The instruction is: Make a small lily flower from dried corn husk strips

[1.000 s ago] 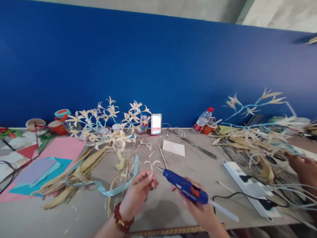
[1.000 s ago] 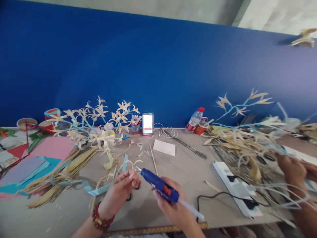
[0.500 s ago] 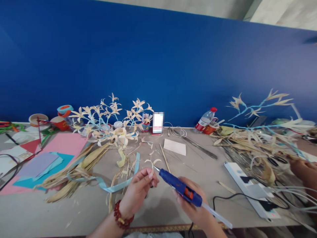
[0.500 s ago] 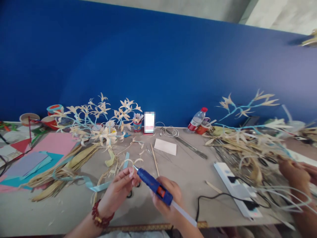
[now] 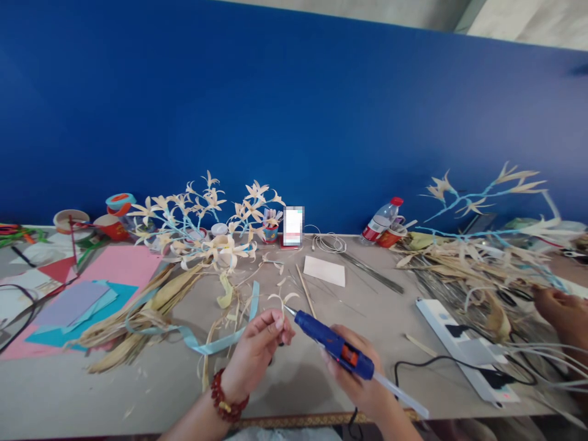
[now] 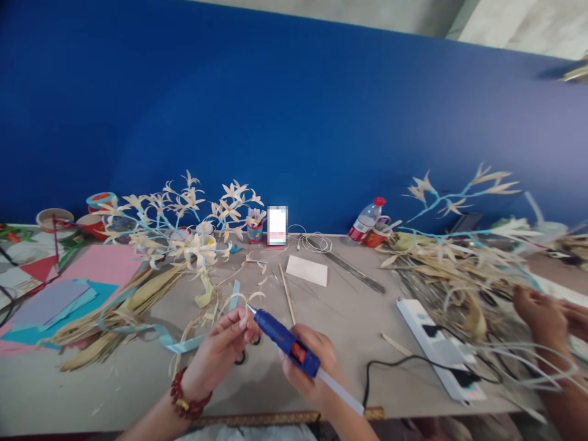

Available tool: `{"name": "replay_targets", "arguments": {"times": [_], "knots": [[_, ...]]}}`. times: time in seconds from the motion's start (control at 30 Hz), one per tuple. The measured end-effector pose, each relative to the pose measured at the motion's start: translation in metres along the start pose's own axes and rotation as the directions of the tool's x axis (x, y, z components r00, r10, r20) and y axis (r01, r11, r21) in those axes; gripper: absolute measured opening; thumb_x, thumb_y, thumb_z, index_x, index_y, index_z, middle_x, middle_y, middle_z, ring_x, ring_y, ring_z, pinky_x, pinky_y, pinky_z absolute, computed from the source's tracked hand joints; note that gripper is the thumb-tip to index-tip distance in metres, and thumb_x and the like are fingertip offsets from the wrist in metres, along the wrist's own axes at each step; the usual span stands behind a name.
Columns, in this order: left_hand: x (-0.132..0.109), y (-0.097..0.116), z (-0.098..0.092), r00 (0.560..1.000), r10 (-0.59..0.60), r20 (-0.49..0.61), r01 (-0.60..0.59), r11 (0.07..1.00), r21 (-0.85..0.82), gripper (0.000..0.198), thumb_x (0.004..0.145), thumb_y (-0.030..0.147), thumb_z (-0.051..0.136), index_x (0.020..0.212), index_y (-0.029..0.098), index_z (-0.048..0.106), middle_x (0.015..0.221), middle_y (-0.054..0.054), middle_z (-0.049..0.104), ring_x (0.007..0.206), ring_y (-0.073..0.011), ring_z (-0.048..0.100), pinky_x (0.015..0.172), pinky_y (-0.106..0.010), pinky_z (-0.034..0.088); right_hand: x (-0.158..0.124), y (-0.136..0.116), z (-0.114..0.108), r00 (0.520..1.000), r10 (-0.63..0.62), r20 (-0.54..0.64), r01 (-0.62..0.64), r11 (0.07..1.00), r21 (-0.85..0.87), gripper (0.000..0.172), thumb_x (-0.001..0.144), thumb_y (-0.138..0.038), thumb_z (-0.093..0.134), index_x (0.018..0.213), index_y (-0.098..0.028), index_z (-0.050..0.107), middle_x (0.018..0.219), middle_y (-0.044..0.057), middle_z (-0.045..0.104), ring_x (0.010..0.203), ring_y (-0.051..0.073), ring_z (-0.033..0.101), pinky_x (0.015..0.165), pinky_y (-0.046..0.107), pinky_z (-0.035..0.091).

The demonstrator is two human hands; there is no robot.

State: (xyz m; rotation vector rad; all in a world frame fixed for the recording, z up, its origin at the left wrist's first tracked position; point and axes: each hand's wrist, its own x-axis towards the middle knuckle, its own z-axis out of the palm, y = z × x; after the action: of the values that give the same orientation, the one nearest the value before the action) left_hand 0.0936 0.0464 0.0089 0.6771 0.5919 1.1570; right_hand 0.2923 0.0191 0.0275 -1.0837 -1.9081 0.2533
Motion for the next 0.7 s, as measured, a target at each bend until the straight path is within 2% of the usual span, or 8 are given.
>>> {"name": "replay_targets", "arguments": {"times": [0.13,0.4,0.7], "knots": [[-0.0012,-0.0002,0.0005,1.0,0.001,-0.005,-0.001,1.0,0.005,0.02,0.085,0.029,0.065,0.07,0.015,0.062,0.065,-0.001,0.055,0.067,-0.0134,0.05,0.072,-0.027,0.039,0.0023,-0.0034,-0.0009,0.998,0.051,0.042,-0.052,0.999,0.017,0.007,0.08,-0.019,0.052,0.079,-0.022,0.059,0.066,0.001,0.064,0.057,0.018,0.064,0.056,0.027,0.051],[-0.0002,-0.0002,-0.0003,1.0,0.002,0.008,-0.002,1.0,-0.013,0.019,0.086,0.027,0.064,0.071,0.015,0.062,0.066,-0.001,0.054,0.066,-0.0129,0.049,0.07,-0.026,0.039,-0.0029,0.0012,0.0009,0.999,0.048,0.026,-0.048,0.999,0.016,0.008,0.079,-0.02,0.056,0.083,-0.02,0.063,0.071,0.004,0.069,0.061,0.02,0.067,0.06,0.027,0.053],[-0.0016,0.0012,0.0009,1.0,0.001,0.008,-0.001,0.999,-0.039,0.019,0.085,0.027,0.066,0.071,0.015,0.061,0.065,0.0,0.053,0.066,-0.0123,0.049,0.069,-0.025,0.039,-0.0005,-0.0028,0.0015,0.994,0.071,0.085,-0.073,0.997,0.013,0.007,0.08,-0.02,0.053,0.075,-0.021,0.058,0.061,0.001,0.061,0.053,0.018,0.062,0.053,0.026,0.05]]}}
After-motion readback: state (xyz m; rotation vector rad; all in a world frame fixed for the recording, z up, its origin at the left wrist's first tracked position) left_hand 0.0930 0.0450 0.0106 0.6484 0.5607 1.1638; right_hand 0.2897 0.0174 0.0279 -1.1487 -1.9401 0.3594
